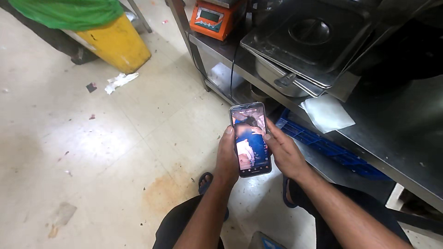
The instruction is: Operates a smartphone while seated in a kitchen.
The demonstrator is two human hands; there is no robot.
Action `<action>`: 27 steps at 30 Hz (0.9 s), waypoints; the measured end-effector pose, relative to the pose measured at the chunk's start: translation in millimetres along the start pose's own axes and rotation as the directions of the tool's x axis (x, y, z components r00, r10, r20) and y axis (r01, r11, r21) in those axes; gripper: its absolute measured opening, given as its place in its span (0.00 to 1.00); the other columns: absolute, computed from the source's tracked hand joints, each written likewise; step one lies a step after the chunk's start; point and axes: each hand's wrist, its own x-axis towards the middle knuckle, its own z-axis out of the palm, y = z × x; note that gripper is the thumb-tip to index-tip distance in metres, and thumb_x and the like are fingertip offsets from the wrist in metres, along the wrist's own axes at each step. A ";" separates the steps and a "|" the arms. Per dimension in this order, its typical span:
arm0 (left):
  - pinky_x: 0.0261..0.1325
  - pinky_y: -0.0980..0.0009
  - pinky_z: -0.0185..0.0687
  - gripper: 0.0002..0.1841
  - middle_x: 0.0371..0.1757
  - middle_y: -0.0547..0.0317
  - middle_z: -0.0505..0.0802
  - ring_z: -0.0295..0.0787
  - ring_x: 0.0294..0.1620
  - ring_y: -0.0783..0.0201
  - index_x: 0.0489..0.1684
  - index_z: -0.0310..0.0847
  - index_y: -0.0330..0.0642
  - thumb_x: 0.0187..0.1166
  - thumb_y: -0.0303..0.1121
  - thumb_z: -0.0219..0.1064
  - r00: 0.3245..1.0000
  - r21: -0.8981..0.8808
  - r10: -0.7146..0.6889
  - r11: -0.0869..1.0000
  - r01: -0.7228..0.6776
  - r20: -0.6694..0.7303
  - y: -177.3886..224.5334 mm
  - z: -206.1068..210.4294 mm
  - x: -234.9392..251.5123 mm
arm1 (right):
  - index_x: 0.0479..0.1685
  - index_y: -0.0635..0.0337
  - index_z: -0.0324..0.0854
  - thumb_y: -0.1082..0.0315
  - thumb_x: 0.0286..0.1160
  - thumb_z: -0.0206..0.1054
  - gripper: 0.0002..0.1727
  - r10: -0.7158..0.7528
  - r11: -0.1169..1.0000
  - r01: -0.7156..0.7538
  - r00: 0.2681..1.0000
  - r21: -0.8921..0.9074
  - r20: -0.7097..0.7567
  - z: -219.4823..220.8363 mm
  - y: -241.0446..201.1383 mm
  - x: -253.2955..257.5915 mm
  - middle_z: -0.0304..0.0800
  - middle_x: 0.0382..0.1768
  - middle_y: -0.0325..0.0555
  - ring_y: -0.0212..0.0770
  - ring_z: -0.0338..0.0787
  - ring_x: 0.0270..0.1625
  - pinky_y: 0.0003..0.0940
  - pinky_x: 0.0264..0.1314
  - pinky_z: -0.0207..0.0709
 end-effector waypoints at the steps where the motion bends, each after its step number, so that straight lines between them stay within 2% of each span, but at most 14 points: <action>1: 0.57 0.65 0.88 0.35 0.61 0.64 0.90 0.89 0.58 0.69 0.76 0.74 0.57 0.87 0.67 0.35 1.000 0.003 0.001 1.000 -0.001 0.001 0.5 0.3 -0.3 | 0.92 0.48 0.58 0.60 0.92 0.47 0.30 0.009 1.000 -0.009 1.000 -0.008 -0.002 0.2 -0.6 -0.3 0.93 0.53 0.41 0.30 0.93 0.47 0.32 0.49 0.88; 6: 0.58 0.64 0.88 0.36 0.62 0.64 0.90 0.89 0.58 0.69 0.77 0.73 0.57 0.86 0.68 0.34 1.000 0.012 -0.005 1.000 0.005 -0.003 0.7 -0.4 -0.3 | 0.93 0.48 0.57 0.62 0.91 0.48 0.30 0.025 1.000 -0.025 1.000 0.006 0.013 -0.5 -1.7 -0.3 0.94 0.44 0.40 0.31 0.93 0.41 0.32 0.44 0.89; 10: 0.59 0.63 0.88 0.36 0.63 0.64 0.90 0.89 0.60 0.69 0.77 0.73 0.58 0.86 0.68 0.34 1.000 0.001 -0.003 1.000 0.003 0.006 -0.3 -1.7 -0.2 | 0.94 0.49 0.55 0.62 0.90 0.47 0.31 0.014 1.000 -0.014 0.999 0.017 0.034 -1.4 -0.9 -0.4 0.95 0.46 0.40 0.30 0.93 0.44 0.31 0.47 0.88; 12: 0.59 0.63 0.87 0.35 0.63 0.64 0.90 0.89 0.60 0.68 0.77 0.73 0.58 0.86 0.67 0.34 1.000 -0.004 0.001 1.000 -0.001 0.011 -0.1 -1.7 -0.5 | 0.93 0.50 0.55 0.61 0.90 0.48 0.32 0.011 1.000 -0.011 0.999 0.010 0.035 -1.3 -0.3 -0.5 0.95 0.44 0.40 0.30 0.93 0.43 0.31 0.47 0.89; 16: 0.53 0.64 0.90 0.35 0.59 0.64 0.91 0.91 0.55 0.68 0.75 0.74 0.59 0.85 0.68 0.35 1.000 0.002 -0.013 1.000 0.013 0.002 1.6 -1.7 -1.1 | 0.94 0.49 0.54 0.63 0.88 0.48 0.33 0.002 1.000 -0.003 0.998 0.022 0.058 -2.2 0.3 0.0 0.94 0.40 0.41 0.31 0.93 0.43 0.34 0.49 0.89; 18: 0.51 0.64 0.90 0.35 0.58 0.64 0.92 0.91 0.53 0.69 0.74 0.74 0.59 0.86 0.69 0.33 1.000 0.023 -0.014 1.000 0.014 -0.001 2.1 -2.1 -1.4 | 0.94 0.49 0.54 0.64 0.88 0.49 0.32 -0.007 1.000 0.006 0.998 0.025 0.059 -2.4 0.9 0.0 0.93 0.36 0.40 0.32 0.93 0.40 0.35 0.46 0.89; 27: 0.48 0.64 0.91 0.35 0.55 0.63 0.93 0.93 0.50 0.68 0.73 0.75 0.59 0.85 0.69 0.34 1.000 -0.007 0.008 1.000 -0.008 0.019 0.6 -2.4 -0.7 | 0.95 0.48 0.52 0.63 0.86 0.51 0.35 -0.004 1.000 0.002 0.997 0.021 0.081 -2.9 1.7 -0.5 0.91 0.30 0.38 0.32 0.91 0.34 0.35 0.41 0.88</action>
